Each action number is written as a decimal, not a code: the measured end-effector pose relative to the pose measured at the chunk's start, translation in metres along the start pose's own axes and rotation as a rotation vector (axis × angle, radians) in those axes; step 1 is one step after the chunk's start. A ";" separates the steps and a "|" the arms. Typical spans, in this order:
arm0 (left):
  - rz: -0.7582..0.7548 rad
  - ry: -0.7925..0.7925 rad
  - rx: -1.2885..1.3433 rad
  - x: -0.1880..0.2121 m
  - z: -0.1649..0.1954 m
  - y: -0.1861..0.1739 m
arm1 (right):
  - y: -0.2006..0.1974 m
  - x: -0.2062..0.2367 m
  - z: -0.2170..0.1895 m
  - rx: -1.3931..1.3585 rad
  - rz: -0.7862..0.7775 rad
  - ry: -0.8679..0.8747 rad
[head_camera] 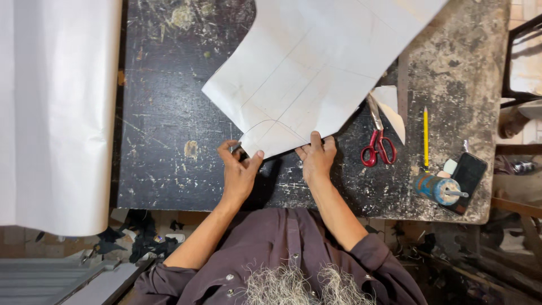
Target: The person aligns a large white paper pattern on a worktable, uses a ruler and pencil to draw lines, and then cuts the pattern with scissors. They repeatedly reposition the pattern and trim edges to refine the shape.
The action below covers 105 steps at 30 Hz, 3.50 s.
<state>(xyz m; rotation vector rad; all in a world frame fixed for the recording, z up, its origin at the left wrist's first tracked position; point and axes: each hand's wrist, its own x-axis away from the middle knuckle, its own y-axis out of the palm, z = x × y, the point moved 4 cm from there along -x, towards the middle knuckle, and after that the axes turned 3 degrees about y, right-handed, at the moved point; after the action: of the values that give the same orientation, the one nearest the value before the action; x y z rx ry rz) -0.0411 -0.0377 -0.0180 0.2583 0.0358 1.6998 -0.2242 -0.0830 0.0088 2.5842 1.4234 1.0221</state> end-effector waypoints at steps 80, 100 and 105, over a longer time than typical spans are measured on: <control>0.212 0.200 -0.215 0.013 -0.024 -0.066 | -0.086 0.043 0.092 1.200 -0.637 0.345; 0.190 0.157 -0.184 0.014 -0.020 -0.070 | -0.051 0.038 0.092 1.318 -0.598 0.311; 0.200 0.167 -0.150 0.014 -0.019 -0.071 | -0.038 0.034 0.091 1.315 -0.636 0.284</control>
<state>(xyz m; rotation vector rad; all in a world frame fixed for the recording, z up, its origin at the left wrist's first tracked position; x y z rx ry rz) 0.0225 -0.0113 -0.0461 0.0072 0.0062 1.9100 -0.1898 -0.0095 -0.0563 2.0159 3.5327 0.3297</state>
